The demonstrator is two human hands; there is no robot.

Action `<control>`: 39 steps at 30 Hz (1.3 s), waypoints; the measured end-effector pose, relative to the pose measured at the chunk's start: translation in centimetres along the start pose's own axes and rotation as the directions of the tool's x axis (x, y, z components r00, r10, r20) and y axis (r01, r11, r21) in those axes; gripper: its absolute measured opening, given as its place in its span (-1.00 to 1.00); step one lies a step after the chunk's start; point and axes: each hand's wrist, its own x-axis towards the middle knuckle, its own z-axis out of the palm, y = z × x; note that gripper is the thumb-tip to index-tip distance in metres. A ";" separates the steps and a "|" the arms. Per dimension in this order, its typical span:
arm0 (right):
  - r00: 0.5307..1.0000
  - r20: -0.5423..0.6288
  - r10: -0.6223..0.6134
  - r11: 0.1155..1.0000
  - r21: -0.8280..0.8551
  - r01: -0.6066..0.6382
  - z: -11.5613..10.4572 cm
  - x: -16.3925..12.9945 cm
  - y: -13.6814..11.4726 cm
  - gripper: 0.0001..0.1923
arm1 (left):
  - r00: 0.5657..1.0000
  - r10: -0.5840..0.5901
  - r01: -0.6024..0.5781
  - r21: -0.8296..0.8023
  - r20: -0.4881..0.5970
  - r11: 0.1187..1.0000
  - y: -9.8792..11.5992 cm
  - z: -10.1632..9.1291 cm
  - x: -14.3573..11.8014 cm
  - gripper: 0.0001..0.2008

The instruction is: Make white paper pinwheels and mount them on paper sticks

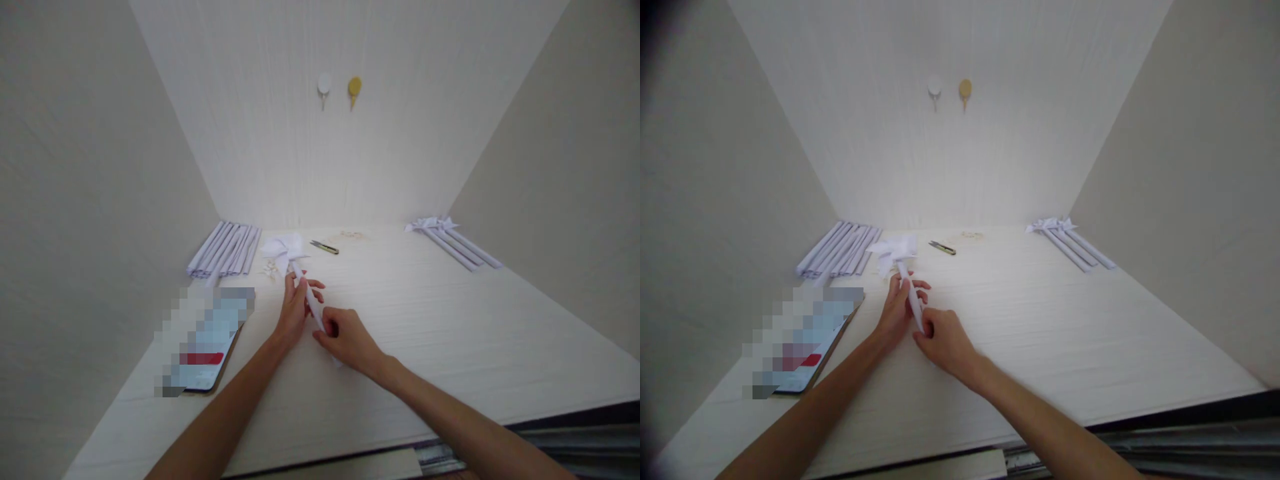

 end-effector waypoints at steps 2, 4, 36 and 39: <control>1.000 -0.018 -0.023 0.997 -0.078 0.022 -2.0 -0.2 0.7 -0.75 | 0.999 -0.041 0.041 0.032 0.029 0.999 -0.1 0.0 -0.1 -0.64; 0.998 -0.053 -0.018 0.987 -0.159 0.010 -4.9 -0.3 2.2 -0.80 | 0.996 -0.084 0.082 0.066 0.040 0.994 -0.2 0.0 0.0 -0.61; 0.839 -0.474 0.266 0.500 -0.676 -0.541 -21.0 5.0 17.7 -0.67 | 0.980 -0.191 0.180 0.167 0.055 0.969 -0.4 0.0 0.7 -0.64; 0.856 -0.500 0.133 0.607 -0.641 -0.469 -19.7 4.9 16.0 -0.81 | 0.979 -0.194 0.180 0.179 0.062 0.967 -0.4 0.0 0.8 -0.66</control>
